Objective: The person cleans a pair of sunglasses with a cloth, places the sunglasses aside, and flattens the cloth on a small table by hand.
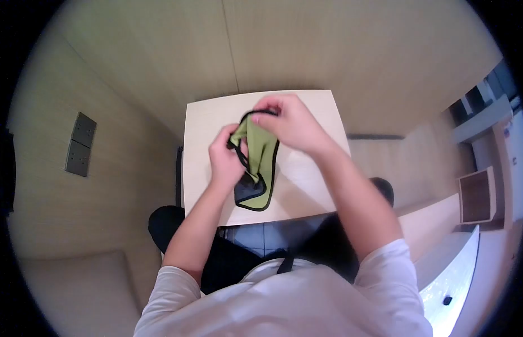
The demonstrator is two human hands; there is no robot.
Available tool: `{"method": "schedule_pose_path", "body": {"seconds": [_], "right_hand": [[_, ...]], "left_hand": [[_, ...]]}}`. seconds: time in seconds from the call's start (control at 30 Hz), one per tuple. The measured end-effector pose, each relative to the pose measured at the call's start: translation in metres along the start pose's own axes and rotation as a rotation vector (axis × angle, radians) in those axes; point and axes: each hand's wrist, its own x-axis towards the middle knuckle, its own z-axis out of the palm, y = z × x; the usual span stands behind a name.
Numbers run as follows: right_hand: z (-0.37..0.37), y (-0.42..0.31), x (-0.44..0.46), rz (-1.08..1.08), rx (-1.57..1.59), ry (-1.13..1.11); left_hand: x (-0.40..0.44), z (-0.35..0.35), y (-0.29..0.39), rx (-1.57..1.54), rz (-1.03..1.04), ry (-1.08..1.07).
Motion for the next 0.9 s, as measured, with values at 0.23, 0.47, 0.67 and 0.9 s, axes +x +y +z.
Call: {"method": "schedule_pose_path", "body": {"seconds": [0.23, 0.47, 0.67, 0.9], "right_hand": [[-0.033, -0.087, 0.002, -0.427, -0.501, 0.174], [-0.032, -0.046, -0.079, -0.593, -0.571, 0.104], [0.004, 0.060, -0.196, -0.278, -0.751, -0.120], [0.042, 0.072, -0.203, -0.188, -0.660, 0.041]], "left_hand": [[0.089, -0.044, 0.066, -0.126, 0.096, 0.066], [0.010, -0.075, 0.076, -0.003, 0.174, -0.106], [-0.159, -0.074, 0.057, 0.252, 0.059, -0.585], [-0.139, -0.064, 0.056, 0.361, 0.033, -0.446]]}}
